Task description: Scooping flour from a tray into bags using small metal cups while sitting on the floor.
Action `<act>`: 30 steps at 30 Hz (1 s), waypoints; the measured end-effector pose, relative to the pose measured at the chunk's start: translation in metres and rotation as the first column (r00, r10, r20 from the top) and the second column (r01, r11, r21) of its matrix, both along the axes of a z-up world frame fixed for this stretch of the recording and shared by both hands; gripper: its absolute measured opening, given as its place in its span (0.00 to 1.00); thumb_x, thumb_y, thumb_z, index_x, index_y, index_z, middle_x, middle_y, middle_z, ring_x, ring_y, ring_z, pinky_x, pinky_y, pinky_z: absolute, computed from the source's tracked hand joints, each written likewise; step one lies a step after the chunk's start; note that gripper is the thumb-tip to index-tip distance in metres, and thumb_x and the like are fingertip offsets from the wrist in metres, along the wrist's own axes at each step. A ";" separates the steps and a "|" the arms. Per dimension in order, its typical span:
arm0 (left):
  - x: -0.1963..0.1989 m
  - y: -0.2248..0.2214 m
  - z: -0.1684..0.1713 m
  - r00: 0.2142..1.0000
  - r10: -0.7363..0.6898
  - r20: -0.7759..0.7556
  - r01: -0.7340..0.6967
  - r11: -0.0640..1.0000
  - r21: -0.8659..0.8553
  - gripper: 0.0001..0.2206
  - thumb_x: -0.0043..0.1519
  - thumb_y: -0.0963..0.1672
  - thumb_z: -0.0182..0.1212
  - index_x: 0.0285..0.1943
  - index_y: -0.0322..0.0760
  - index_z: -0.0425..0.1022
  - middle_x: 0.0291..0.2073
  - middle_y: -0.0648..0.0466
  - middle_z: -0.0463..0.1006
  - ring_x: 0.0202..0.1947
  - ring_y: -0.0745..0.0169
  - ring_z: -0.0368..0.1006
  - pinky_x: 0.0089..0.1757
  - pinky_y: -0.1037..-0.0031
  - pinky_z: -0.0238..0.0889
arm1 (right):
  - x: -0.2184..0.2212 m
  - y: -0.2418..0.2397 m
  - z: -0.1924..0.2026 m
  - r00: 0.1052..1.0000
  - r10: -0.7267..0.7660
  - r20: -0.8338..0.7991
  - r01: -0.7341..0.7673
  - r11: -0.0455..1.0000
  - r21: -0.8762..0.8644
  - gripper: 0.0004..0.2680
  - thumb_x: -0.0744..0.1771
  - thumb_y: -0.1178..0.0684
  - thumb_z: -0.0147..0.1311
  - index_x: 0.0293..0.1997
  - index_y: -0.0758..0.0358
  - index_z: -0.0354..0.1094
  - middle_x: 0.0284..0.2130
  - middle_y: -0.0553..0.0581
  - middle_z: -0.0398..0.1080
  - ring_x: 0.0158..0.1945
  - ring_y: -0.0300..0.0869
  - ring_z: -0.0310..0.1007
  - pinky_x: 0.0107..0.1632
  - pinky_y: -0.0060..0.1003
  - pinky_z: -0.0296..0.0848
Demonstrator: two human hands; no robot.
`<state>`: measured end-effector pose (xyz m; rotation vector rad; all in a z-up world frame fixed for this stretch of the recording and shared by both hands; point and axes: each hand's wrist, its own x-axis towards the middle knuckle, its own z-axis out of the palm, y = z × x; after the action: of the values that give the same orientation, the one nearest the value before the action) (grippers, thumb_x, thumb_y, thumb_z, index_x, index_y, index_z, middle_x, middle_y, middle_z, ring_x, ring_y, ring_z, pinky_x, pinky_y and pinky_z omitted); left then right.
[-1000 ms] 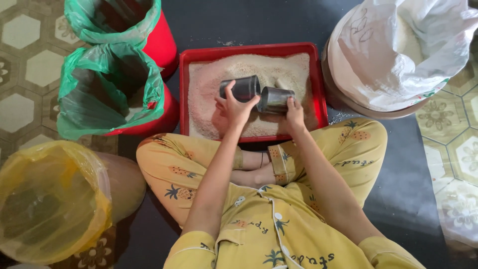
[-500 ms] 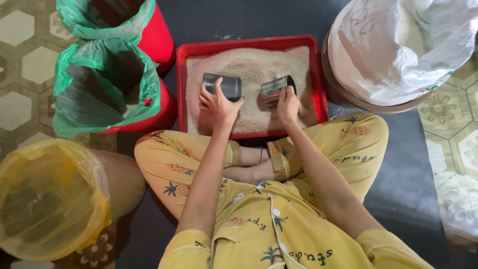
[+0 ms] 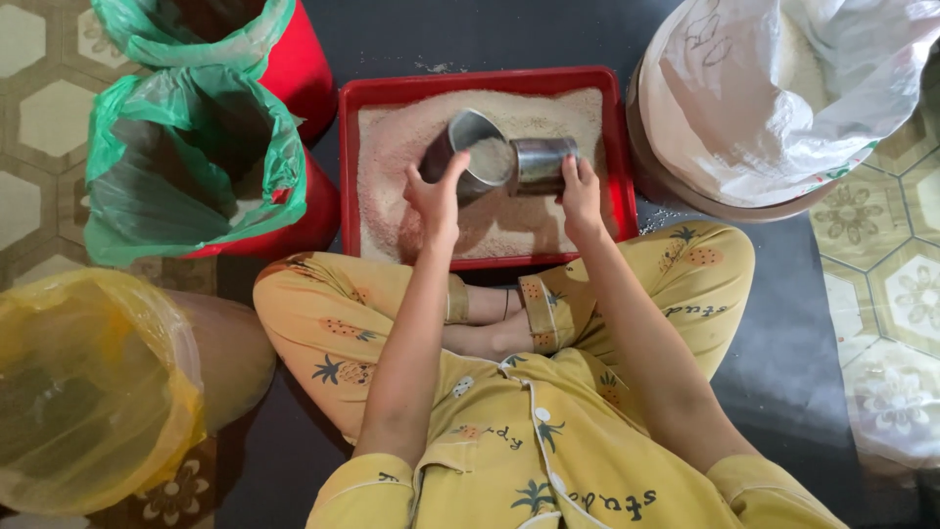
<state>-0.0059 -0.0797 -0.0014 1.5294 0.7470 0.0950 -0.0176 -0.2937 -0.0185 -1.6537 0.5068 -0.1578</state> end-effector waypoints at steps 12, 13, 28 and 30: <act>0.008 0.060 0.055 0.980 0.140 0.145 -0.170 0.960 0.224 0.41 0.43 0.59 0.82 0.67 0.64 0.68 0.67 0.47 0.56 0.68 0.48 0.59 0.65 0.52 0.48 | 0.024 0.062 0.007 0.690 0.715 0.115 0.039 0.122 -0.992 0.02 0.67 0.49 0.55 0.35 0.47 0.68 0.29 0.48 0.68 0.40 0.45 0.70 0.40 0.44 0.69; 0.005 0.056 0.059 0.979 0.140 0.146 -0.170 0.960 0.223 0.41 0.43 0.59 0.82 0.67 0.64 0.68 0.67 0.47 0.56 0.68 0.48 0.59 0.65 0.52 0.48 | 0.023 0.064 -0.004 0.689 0.715 0.116 0.040 0.122 -0.992 0.02 0.67 0.49 0.55 0.35 0.47 0.68 0.29 0.48 0.68 0.40 0.45 0.70 0.40 0.44 0.69; -0.011 0.011 0.091 0.865 -0.282 0.416 -0.058 0.766 0.640 0.43 0.39 0.50 0.82 0.67 0.57 0.65 0.69 0.46 0.50 0.70 0.38 0.50 0.58 0.32 0.52 | -0.016 0.028 0.009 0.781 0.619 0.085 -0.077 0.231 -0.970 0.19 0.63 0.48 0.68 0.56 0.52 0.62 0.58 0.57 0.60 0.55 0.53 0.63 0.54 0.49 0.64; -0.010 0.015 0.088 0.798 -0.481 0.364 -0.016 0.586 0.810 0.47 0.38 0.49 0.89 0.68 0.55 0.63 0.70 0.41 0.48 0.66 0.34 0.50 0.62 0.41 0.44 | -0.012 -0.003 -0.026 0.935 0.346 -0.075 -0.132 0.143 -0.981 0.17 0.69 0.41 0.57 0.57 0.61 0.63 0.51 0.60 0.63 0.53 0.51 0.59 0.56 0.48 0.61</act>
<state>-0.0157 -0.0644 0.0862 2.2875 -0.0558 0.7245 -0.0291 -0.2970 -0.0447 -2.9949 -0.1426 -0.4623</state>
